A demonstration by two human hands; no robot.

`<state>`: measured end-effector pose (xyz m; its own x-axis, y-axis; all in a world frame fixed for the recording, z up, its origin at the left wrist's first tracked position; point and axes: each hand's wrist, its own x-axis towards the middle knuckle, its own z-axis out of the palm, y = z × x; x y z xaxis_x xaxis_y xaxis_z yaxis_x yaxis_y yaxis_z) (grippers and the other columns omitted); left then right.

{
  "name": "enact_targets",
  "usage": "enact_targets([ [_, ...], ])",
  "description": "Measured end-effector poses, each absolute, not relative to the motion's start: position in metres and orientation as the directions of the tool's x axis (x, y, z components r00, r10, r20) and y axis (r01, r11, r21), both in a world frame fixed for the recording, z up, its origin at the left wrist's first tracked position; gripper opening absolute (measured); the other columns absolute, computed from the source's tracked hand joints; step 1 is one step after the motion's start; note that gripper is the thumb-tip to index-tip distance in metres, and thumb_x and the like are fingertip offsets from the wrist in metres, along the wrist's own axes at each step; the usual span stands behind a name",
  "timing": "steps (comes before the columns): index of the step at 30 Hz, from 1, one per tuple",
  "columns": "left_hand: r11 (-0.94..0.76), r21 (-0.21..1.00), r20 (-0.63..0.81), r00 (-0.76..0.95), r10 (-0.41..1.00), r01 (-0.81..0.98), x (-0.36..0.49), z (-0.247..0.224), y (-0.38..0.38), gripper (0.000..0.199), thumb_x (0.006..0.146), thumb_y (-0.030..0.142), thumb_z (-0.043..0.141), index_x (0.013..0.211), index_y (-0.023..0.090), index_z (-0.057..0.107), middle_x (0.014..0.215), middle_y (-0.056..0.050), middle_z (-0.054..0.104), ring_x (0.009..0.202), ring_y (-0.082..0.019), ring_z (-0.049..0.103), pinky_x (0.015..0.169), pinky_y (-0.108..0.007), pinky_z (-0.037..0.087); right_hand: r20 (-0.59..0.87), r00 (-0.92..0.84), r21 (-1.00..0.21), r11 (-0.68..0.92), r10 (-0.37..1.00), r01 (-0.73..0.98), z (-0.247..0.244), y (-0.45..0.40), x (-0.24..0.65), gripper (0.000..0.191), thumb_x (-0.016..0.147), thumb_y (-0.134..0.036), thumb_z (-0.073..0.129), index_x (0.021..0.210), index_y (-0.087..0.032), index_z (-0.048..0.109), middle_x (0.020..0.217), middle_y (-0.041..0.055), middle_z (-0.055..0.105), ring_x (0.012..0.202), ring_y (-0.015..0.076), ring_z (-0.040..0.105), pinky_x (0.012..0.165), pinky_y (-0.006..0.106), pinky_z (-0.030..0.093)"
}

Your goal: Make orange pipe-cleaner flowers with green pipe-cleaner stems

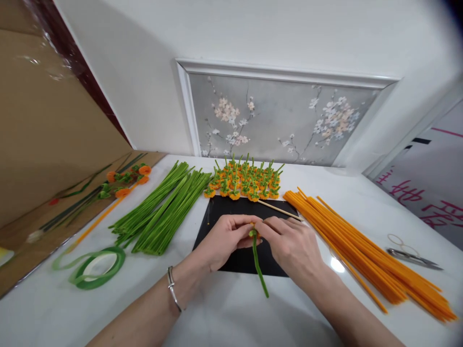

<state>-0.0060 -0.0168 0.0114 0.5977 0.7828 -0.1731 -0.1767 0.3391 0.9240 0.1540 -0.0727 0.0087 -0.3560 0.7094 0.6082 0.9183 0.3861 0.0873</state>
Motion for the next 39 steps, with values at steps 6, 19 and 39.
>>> enact_targets([
  [6,0.354,0.906,-0.160,0.588,0.793,-0.232,-0.005,0.017,-0.018,0.025,0.074,0.027,0.076,0.091,0.016,0.061,0.076,-0.001,0.068,0.073,-0.012,0.065,0.080,-0.029,0.052,0.541,-0.162,-0.362,0.402,0.825,0.841,0.009,-0.067,0.158,0.021,0.091,-0.014,0.045,0.092,-0.021,0.065,0.085,0.0029,0.067,0.068,0.0133,0.061,0.060,0.023,0.043],
  [19,0.327,0.938,-0.183,0.637,0.749,-0.115,-0.007,0.019,-0.021,0.028,0.069,0.021,0.078,0.091,0.012,0.062,0.081,-0.005,0.069,0.074,-0.013,0.066,0.072,-0.024,0.050,0.470,-0.190,-0.679,0.490,0.862,0.546,0.019,-0.063,0.165,0.022,0.083,-0.009,0.053,0.084,-0.022,0.071,0.088,0.0030,0.065,0.077,0.0138,0.063,0.071,0.025,0.052],
  [39,0.339,0.935,-0.188,0.657,0.731,-0.110,-0.009,0.018,-0.017,0.023,0.071,0.018,0.075,0.089,0.014,0.061,0.086,-0.003,0.067,0.085,-0.014,0.066,0.079,-0.026,0.053,0.445,-0.104,-0.731,0.427,0.890,0.532,0.015,-0.061,0.163,0.016,0.083,-0.011,0.055,0.090,-0.021,0.066,0.082,0.0012,0.065,0.073,0.0135,0.061,0.066,0.023,0.049],
])
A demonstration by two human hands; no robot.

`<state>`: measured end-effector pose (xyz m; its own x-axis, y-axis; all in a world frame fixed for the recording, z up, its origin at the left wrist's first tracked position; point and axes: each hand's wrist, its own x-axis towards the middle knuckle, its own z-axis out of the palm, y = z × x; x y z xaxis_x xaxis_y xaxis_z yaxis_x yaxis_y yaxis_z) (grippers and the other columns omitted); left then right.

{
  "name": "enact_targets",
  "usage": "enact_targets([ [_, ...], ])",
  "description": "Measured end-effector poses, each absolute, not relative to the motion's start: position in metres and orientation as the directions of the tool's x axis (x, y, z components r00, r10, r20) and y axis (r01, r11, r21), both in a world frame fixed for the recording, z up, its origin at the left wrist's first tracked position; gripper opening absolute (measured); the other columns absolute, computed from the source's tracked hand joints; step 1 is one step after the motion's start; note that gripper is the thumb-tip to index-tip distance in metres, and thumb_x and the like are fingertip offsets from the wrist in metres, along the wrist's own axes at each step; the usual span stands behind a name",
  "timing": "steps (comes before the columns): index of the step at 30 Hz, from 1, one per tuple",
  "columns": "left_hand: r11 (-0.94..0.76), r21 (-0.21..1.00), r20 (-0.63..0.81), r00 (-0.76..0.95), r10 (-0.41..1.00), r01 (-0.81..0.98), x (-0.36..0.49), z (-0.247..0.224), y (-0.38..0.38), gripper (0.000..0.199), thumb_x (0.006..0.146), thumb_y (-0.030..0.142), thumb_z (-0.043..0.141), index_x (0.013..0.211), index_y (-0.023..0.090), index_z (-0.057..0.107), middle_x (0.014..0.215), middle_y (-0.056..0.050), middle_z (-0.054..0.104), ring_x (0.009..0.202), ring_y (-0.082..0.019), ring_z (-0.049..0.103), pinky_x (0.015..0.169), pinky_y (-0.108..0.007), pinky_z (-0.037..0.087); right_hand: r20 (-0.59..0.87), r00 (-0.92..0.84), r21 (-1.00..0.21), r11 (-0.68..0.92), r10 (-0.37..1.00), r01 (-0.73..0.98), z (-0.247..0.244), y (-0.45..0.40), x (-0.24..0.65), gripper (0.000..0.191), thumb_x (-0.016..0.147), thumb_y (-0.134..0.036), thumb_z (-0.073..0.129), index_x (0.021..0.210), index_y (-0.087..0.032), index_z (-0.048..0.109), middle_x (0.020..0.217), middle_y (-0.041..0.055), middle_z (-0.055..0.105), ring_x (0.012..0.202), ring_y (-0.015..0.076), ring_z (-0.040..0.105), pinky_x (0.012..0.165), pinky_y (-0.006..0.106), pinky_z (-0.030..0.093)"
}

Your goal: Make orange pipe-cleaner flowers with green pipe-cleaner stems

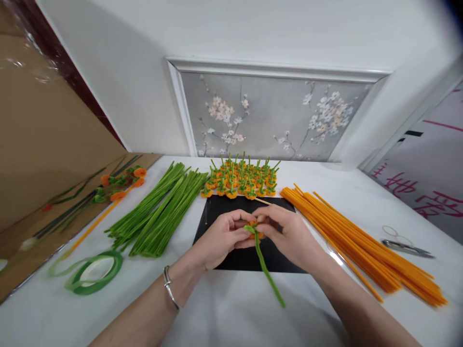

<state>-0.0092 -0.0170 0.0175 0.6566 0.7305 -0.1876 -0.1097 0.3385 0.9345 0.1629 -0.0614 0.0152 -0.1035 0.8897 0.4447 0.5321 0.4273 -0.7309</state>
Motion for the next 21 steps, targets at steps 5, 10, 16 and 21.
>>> enact_targets([
  [5,0.213,0.967,-0.079,0.629,0.773,-0.141,-0.009,0.018,-0.018,0.022,0.079,0.024,0.070,0.095,0.015,0.058,0.095,-0.005,0.067,0.089,-0.013,0.064,0.083,-0.029,0.052,0.440,-0.076,-0.722,0.403,0.895,0.562,0.026,-0.064,0.167,0.012,0.086,-0.016,0.054,0.087,-0.021,0.065,0.079,0.0004,0.064,0.071,0.0130,0.059,0.064,0.023,0.046],
  [10,0.064,0.995,-0.002,0.642,0.767,-0.073,-0.008,0.021,-0.021,0.019,0.082,0.024,0.065,0.096,0.014,0.057,0.089,-0.004,0.065,0.078,-0.011,0.060,0.075,-0.026,0.050,0.471,-0.100,-0.681,0.433,0.877,0.591,0.026,-0.066,0.161,0.010,0.083,-0.013,0.057,0.076,-0.020,0.061,0.076,0.0004,0.062,0.069,0.0131,0.057,0.064,0.024,0.044],
  [16,-0.023,0.999,0.048,0.624,0.780,-0.049,-0.004,0.017,-0.022,0.015,0.076,0.017,0.067,0.087,0.014,0.057,0.083,-0.002,0.064,0.077,-0.012,0.060,0.072,-0.024,0.046,0.310,0.042,-0.819,0.245,0.950,0.519,0.016,-0.066,0.152,0.008,0.080,-0.020,0.058,0.078,-0.021,0.050,0.066,-0.0045,0.054,0.056,0.0104,0.049,0.052,0.021,0.038],
  [21,-0.010,0.997,0.050,0.583,0.811,-0.071,0.000,0.009,-0.021,0.027,0.073,0.013,0.066,0.100,0.017,0.059,0.091,-0.003,0.066,0.081,-0.014,0.062,0.074,-0.027,0.048,0.224,0.042,-0.920,0.197,0.974,0.339,0.013,-0.061,0.156,0.014,0.083,-0.032,0.056,0.078,-0.020,0.052,0.065,-0.0039,0.052,0.058,0.0110,0.048,0.053,0.022,0.038],
])
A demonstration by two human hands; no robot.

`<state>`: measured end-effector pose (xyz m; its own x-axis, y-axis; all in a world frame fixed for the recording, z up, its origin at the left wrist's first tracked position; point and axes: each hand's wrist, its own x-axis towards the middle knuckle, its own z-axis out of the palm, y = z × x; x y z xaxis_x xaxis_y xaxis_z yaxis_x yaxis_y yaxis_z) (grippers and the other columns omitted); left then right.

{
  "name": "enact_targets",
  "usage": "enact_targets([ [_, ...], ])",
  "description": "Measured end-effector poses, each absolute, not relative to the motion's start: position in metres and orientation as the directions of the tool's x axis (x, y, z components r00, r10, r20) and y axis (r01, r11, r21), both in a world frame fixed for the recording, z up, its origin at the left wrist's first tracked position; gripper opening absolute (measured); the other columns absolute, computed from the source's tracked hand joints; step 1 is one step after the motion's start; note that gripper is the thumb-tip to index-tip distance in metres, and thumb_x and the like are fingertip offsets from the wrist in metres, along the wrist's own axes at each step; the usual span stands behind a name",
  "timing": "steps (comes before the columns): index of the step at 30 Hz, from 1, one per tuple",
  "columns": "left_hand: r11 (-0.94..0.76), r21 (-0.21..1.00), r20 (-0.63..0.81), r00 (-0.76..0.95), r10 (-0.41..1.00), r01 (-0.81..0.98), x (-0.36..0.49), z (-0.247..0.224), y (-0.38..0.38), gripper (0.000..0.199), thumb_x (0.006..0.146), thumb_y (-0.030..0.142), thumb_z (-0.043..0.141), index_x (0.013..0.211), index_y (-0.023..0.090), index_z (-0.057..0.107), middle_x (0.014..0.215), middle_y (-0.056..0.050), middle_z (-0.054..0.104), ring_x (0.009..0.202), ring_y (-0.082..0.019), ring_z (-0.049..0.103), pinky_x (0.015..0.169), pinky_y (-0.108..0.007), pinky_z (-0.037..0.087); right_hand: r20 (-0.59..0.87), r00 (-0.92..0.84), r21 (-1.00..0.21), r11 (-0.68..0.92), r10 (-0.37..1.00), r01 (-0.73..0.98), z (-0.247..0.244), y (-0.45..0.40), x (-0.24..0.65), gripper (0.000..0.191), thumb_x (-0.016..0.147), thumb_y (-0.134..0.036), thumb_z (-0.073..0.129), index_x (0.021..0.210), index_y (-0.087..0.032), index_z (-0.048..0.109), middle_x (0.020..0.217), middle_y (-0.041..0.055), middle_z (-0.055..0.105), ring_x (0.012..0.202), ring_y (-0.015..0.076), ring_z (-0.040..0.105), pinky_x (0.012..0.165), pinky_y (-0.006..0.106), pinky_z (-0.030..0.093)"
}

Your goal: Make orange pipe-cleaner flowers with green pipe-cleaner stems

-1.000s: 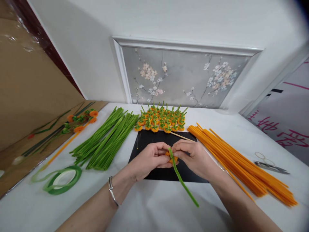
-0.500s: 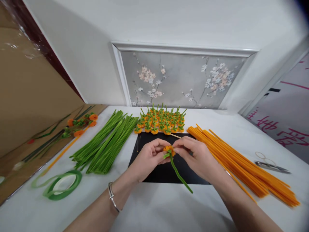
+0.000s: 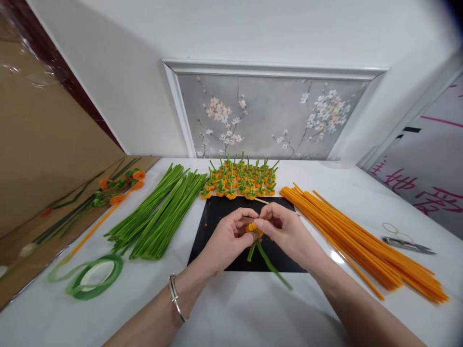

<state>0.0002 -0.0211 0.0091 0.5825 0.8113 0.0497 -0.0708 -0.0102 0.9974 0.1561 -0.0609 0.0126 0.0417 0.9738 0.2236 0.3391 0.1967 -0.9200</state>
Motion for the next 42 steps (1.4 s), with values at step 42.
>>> enact_targets([
  [42,-0.113,0.992,0.126,0.434,0.892,-0.056,0.000,0.010,-0.025,0.017,0.087,0.023,0.057,0.100,0.014,0.060,0.081,-0.004,0.069,0.073,-0.013,0.063,0.071,-0.025,0.047,0.189,0.129,-0.951,0.149,0.973,0.269,0.008,-0.069,0.145,0.017,0.087,-0.035,0.056,0.086,-0.018,0.059,0.069,0.0013,0.065,0.063,0.0145,0.064,0.063,0.028,0.054],
])
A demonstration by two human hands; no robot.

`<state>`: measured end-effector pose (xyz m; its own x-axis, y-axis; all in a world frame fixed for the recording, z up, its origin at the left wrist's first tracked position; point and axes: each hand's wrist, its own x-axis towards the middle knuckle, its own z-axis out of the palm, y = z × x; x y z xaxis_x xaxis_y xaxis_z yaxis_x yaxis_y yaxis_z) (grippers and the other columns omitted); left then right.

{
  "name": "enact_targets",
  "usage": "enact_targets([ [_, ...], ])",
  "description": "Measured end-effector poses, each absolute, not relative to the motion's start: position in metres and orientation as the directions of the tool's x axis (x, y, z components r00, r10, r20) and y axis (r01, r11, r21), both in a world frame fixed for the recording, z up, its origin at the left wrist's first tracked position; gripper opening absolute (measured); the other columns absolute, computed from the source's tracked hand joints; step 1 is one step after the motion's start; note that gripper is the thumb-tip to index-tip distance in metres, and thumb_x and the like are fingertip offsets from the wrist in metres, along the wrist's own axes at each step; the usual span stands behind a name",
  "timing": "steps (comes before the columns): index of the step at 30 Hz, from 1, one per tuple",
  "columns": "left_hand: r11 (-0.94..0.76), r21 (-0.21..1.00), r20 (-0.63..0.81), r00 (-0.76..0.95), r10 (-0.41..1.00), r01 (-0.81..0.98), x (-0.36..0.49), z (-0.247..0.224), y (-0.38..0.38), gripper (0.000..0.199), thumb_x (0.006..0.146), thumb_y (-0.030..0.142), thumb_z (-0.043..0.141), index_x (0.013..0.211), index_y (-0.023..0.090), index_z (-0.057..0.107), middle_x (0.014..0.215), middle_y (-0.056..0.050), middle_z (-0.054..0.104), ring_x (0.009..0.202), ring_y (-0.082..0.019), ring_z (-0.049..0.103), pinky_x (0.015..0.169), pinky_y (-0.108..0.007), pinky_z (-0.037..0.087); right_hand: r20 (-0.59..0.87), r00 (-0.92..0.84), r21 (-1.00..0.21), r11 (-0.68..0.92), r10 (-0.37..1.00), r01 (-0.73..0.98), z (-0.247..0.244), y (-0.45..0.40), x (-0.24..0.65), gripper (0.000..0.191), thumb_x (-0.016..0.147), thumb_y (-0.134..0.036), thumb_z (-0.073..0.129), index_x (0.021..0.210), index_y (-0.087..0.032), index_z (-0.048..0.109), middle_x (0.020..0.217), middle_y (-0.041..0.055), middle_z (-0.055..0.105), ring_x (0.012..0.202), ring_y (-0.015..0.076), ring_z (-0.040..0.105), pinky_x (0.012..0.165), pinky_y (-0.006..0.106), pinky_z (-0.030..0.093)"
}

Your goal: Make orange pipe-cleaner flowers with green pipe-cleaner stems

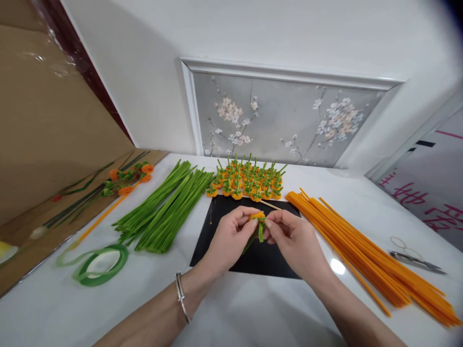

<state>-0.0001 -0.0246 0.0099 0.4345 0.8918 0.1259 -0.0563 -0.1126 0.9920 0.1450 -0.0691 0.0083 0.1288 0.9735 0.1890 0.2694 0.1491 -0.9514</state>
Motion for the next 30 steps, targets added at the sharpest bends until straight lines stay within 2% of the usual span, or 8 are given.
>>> enact_targets([
  [9,-0.094,0.994,0.108,0.451,0.886,-0.054,0.000,0.010,-0.024,0.017,0.083,0.025,0.062,0.095,0.014,0.065,0.091,-0.007,0.071,0.085,-0.018,0.064,0.078,-0.029,0.048,0.354,0.037,-0.742,0.257,0.934,0.619,0.016,-0.073,0.153,0.012,0.085,-0.019,0.053,0.089,-0.020,0.064,0.082,0.0024,0.069,0.069,0.0160,0.066,0.062,0.026,0.050],
  [14,0.061,0.989,0.012,0.482,0.876,-0.136,0.002,0.008,-0.025,0.024,0.077,0.031,0.072,0.093,0.013,0.066,0.082,-0.006,0.070,0.078,-0.016,0.064,0.072,-0.027,0.048,0.548,-0.136,-0.371,0.386,0.825,0.845,0.010,-0.073,0.153,0.024,0.088,-0.009,0.042,0.093,-0.018,0.064,0.085,0.0070,0.066,0.075,0.0188,0.061,0.066,0.030,0.045],
  [18,0.248,0.949,-0.121,0.504,0.855,-0.193,0.002,0.007,-0.024,0.029,0.069,0.031,0.079,0.087,0.013,0.068,0.076,-0.004,0.068,0.070,-0.012,0.061,0.067,-0.024,0.046,0.614,-0.312,-0.030,0.417,0.725,0.909,0.009,-0.071,0.154,0.028,0.090,-0.004,0.037,0.090,-0.015,0.063,0.087,0.0104,0.064,0.078,0.0211,0.056,0.069,0.035,0.040],
  [22,0.304,0.933,-0.169,0.513,0.841,-0.191,-0.001,0.011,-0.021,0.027,0.068,0.029,0.080,0.085,0.012,0.069,0.079,-0.004,0.068,0.071,-0.011,0.061,0.066,-0.022,0.046,0.621,-0.467,0.109,0.520,0.630,0.847,0.014,-0.070,0.158,0.026,0.094,-0.009,0.038,0.092,-0.014,0.064,0.091,0.0112,0.065,0.090,0.0234,0.056,0.073,0.036,0.040],
  [24,0.251,0.951,-0.128,0.503,0.855,-0.183,-0.002,0.013,-0.020,0.025,0.071,0.029,0.078,0.086,0.012,0.068,0.078,-0.005,0.068,0.069,-0.012,0.061,0.065,-0.023,0.047,0.661,-0.434,0.014,0.568,0.612,0.823,0.015,-0.068,0.162,0.024,0.095,-0.013,0.039,0.094,-0.017,0.063,0.096,0.0105,0.066,0.094,0.0225,0.058,0.076,0.036,0.042],
  [26,0.120,0.981,-0.037,0.466,0.884,-0.151,-0.003,0.014,-0.020,0.023,0.075,0.029,0.073,0.090,0.013,0.067,0.079,-0.005,0.069,0.072,-0.014,0.063,0.068,-0.025,0.049,0.677,-0.236,-0.274,0.537,0.697,0.798,0.014,-0.067,0.164,0.022,0.096,-0.020,0.041,0.095,-0.019,0.062,0.094,0.0086,0.066,0.086,0.0193,0.060,0.074,0.033,0.046],
  [28,-0.075,0.995,0.095,0.410,0.907,-0.066,-0.004,0.013,-0.021,0.019,0.081,0.027,0.066,0.096,0.014,0.066,0.084,-0.005,0.070,0.077,-0.016,0.064,0.071,-0.027,0.050,0.520,-0.004,-0.651,0.399,0.854,0.646,0.014,-0.066,0.164,0.023,0.096,-0.033,0.042,0.092,-0.020,0.061,0.080,0.0052,0.065,0.066,0.0154,0.061,0.062,0.028,0.048],
  [30,-0.279,0.957,0.233,0.370,0.899,0.074,-0.005,0.012,-0.024,0.019,0.085,0.024,0.059,0.101,0.017,0.066,0.090,-0.005,0.071,0.081,-0.017,0.065,0.074,-0.027,0.050,0.252,0.069,-0.886,0.201,0.965,0.419,0.015,-0.066,0.162,0.033,0.093,-0.047,0.043,0.083,-0.019,0.058,0.064,0.0008,0.061,0.048,0.0120,0.054,0.047,0.025,0.044],
])
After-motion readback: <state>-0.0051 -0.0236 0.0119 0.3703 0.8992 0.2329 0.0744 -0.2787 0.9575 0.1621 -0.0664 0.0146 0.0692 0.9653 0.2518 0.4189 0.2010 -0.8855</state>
